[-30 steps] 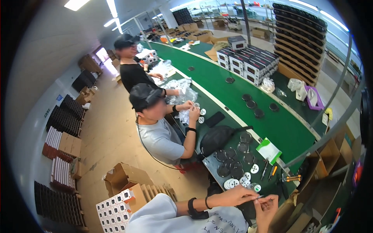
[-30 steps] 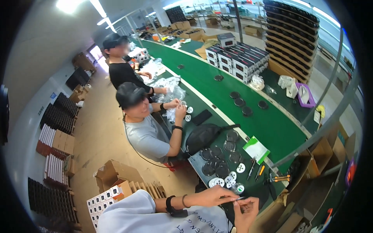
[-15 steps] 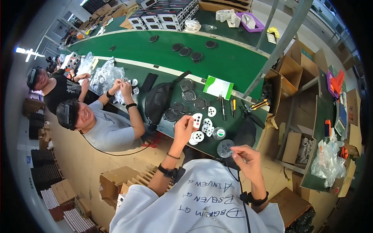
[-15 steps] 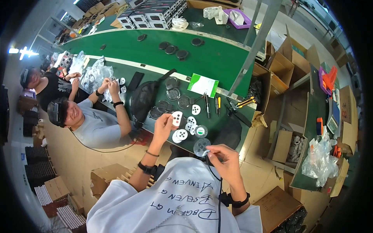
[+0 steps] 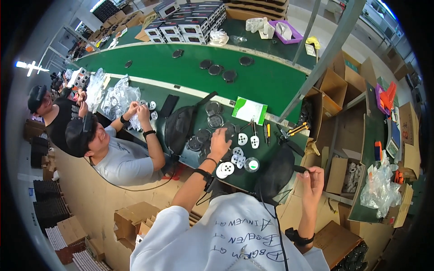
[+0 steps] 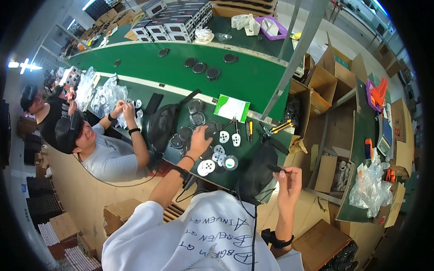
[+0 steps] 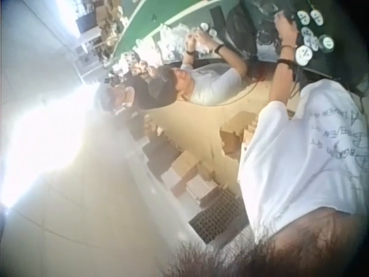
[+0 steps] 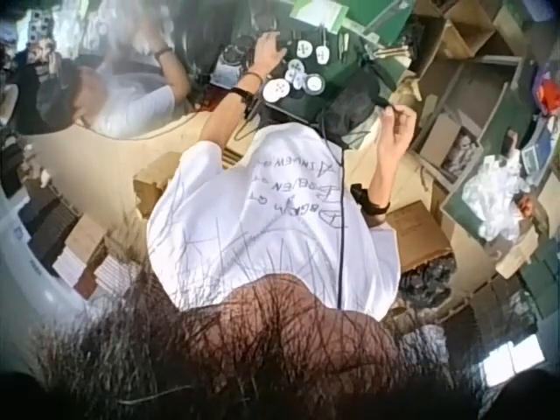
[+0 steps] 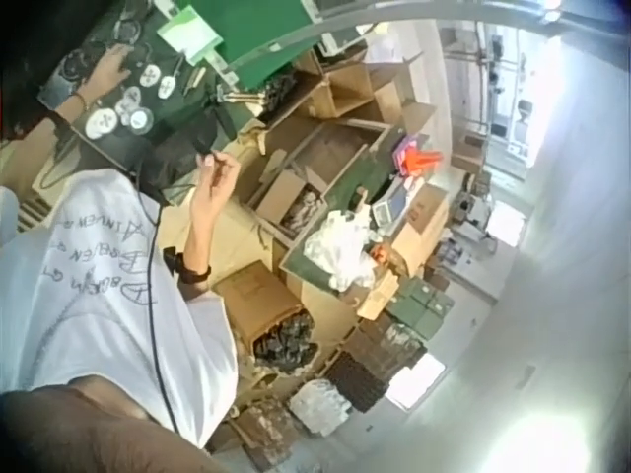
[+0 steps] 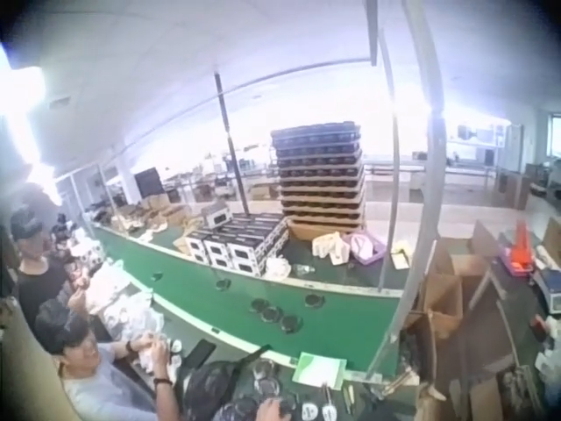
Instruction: The recorder is assembling small electronic or mechanical components, likely circular sensors or dials, by placing a decorative faceplate onto a base.
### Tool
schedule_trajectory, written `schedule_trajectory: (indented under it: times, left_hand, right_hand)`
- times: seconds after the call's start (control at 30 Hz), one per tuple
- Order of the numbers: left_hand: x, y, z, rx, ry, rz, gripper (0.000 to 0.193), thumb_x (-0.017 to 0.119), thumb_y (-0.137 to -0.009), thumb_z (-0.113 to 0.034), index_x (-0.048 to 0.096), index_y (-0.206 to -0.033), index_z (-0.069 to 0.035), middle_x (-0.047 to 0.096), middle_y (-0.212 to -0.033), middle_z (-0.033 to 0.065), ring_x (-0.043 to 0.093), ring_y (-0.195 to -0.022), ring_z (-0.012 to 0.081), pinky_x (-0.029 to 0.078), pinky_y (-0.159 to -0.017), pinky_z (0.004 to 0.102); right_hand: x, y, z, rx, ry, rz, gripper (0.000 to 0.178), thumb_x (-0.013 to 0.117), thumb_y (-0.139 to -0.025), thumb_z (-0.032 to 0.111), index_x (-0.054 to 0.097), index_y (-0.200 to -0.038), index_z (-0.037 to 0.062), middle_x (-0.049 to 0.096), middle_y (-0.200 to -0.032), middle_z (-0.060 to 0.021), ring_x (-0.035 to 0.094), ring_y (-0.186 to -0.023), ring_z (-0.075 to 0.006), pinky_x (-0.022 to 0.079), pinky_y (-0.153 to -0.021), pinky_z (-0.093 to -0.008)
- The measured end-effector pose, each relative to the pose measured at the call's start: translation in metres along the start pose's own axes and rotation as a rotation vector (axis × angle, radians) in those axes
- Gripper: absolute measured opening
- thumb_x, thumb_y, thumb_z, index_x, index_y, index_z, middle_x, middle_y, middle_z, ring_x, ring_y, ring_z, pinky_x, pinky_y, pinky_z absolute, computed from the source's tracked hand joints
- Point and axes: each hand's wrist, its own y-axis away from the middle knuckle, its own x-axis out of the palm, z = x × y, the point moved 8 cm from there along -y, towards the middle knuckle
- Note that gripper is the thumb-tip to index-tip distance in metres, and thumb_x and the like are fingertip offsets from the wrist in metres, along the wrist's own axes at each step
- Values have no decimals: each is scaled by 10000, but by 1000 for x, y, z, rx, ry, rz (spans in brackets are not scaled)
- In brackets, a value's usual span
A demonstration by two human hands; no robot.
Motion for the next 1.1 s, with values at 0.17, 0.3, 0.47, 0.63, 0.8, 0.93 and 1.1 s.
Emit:
schedule_trajectory:
  times: [0.17,0.3,0.47,0.63,0.8,0.93,1.1]
  left_hand:
    - [29,-29,8,57,-263,158,839,805,-760,-166,374,-1475,-89,383,-1525,190,352,-1406,410,391,-1115,514]
    - [21,-32,-3,154,-217,64,638,677,-810,-80,446,-1405,-75,545,-1377,221,529,-1261,425,480,-1024,490]
    - [-72,-7,-32,128,335,-209,472,679,-757,-27,513,-1197,4,671,-1054,225,680,-1000,349,550,-844,428]
    - [-131,51,-82,-181,1149,140,309,688,-882,3,537,-1152,-16,650,-1056,113,654,-967,169,541,-767,287]
    - [-156,102,-80,-221,951,278,457,627,-925,12,423,-1334,-15,591,-1248,143,655,-1054,207,596,-906,409]
    - [-165,130,-116,-342,1447,213,496,534,-944,69,379,-1393,-74,507,-1359,146,601,-1173,241,582,-958,453]
    - [-180,142,-157,-73,1141,176,546,547,-942,105,334,-1420,-48,520,-1305,138,597,-1155,203,585,-898,354]
  right_hand:
    - [30,4,25,48,-59,36,304,598,-903,-107,496,-1159,21,560,-1071,-70,619,-1011,-175,599,-841,-337]
    - [20,4,18,68,3,67,441,609,-868,-135,498,-1265,24,593,-1147,-76,618,-1039,-155,572,-838,-304]
    - [22,1,13,99,-37,40,368,623,-871,-117,542,-1198,32,611,-1039,-34,601,-959,-112,525,-802,-260]
    - [43,-11,10,55,-57,81,252,627,-919,-41,576,-1147,54,607,-969,3,566,-876,-78,464,-786,-230]
    - [92,-10,19,144,-183,261,205,552,-1000,44,547,-1203,72,610,-995,-20,631,-879,-106,576,-739,-289]
    - [110,-4,18,120,-204,402,244,541,-1000,27,533,-1244,37,607,-1072,-62,657,-918,-153,603,-770,-320]
    - [120,4,34,44,-147,426,340,618,-927,-72,560,-1255,0,584,-1066,-65,631,-947,-146,598,-809,-307]
